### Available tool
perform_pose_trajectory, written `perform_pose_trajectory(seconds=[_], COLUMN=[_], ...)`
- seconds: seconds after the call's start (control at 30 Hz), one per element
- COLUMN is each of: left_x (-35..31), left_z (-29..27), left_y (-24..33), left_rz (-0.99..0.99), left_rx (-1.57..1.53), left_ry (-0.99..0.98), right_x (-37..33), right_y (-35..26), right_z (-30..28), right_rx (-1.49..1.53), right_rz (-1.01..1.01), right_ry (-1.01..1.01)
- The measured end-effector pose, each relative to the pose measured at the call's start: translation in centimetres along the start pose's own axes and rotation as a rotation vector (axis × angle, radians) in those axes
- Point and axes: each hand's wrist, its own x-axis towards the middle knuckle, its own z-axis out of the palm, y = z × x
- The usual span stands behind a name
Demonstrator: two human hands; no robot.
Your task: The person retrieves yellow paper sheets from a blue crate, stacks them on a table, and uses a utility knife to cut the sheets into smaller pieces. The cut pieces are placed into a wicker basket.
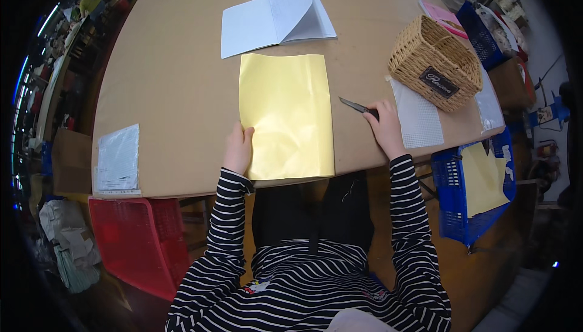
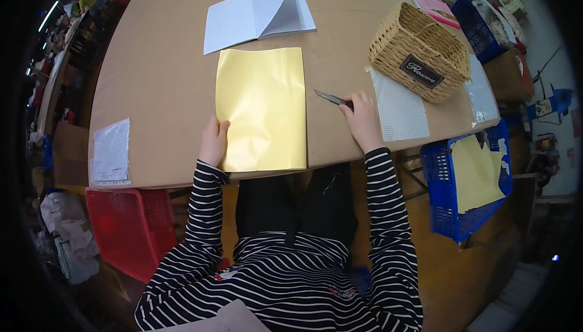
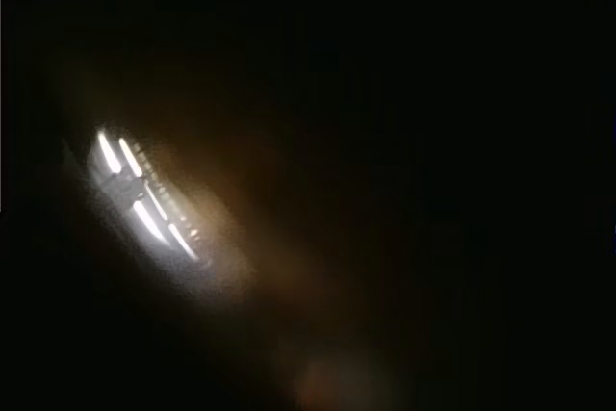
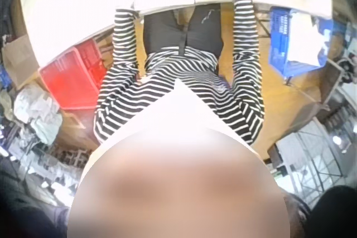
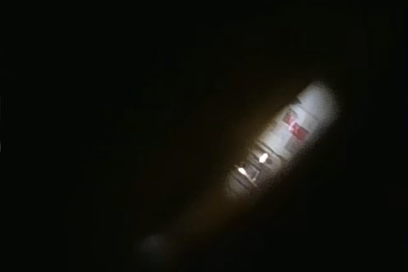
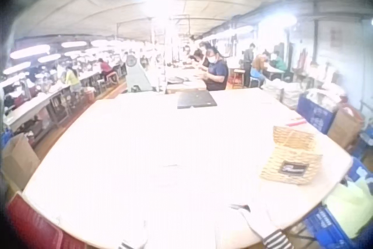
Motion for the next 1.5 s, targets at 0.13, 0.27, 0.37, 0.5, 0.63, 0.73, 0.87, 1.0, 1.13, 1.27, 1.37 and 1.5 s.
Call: perform_pose_trajectory(seconds=[0.13,0.27,0.37,0.5,0.63,0.73,0.87,1.0,1.13,1.27,1.37,1.5], left_x=[0.8,0.8,0.7,0.8,0.7,0.7,0.6,1.2,2.0,2.7,2.9,2.8], left_z=[0.0,0.2,0.2,0.2,0.2,0.2,0.2,0.5,1.4,1.3,1.1,1.1], left_y=[0.4,0.6,0.6,0.6,0.6,0.6,0.6,1.0,1.4,1.4,1.2,1.0], left_rz=[0.068,0.032,0.022,0.034,-0.004,0.048,0.034,0.039,0.046,0.016,0.01,-0.014], left_rx=[0.024,0.033,0.007,0.036,0.007,0.028,0.041,0.0,0.057,0.062,0.052,0.025], left_ry=[0.052,0.052,0.043,0.058,0.024,0.049,0.048,0.079,0.157,0.133,0.108,0.065], right_x=[1.2,1.8,2.3,2.6,1.6,0.2,-3.3,-3.2,0.1,-1.8,-4.9,-5.5], right_y=[-0.4,-2.8,-4.9,-5.5,-4.4,-4.3,-5.3,-5.7,-5.2,-5.6,-6.0,-6.1], right_z=[-1.2,0.1,2.7,5.0,5.0,4.3,3.1,3.7,5.3,4.6,3.1,3.0], right_rx=[0.113,0.277,0.355,0.046,0.03,0.028,0.07,0.038,-0.053,-0.003,0.026,0.023], right_rz=[-0.014,-0.217,-0.31,-0.416,-0.413,-0.438,-0.403,-0.368,-0.291,-0.332,-0.386,-0.351], right_ry=[-0.055,0.024,-0.005,0.062,-0.038,-0.059,-0.108,-0.008,0.07,0.036,-0.054,-0.048])
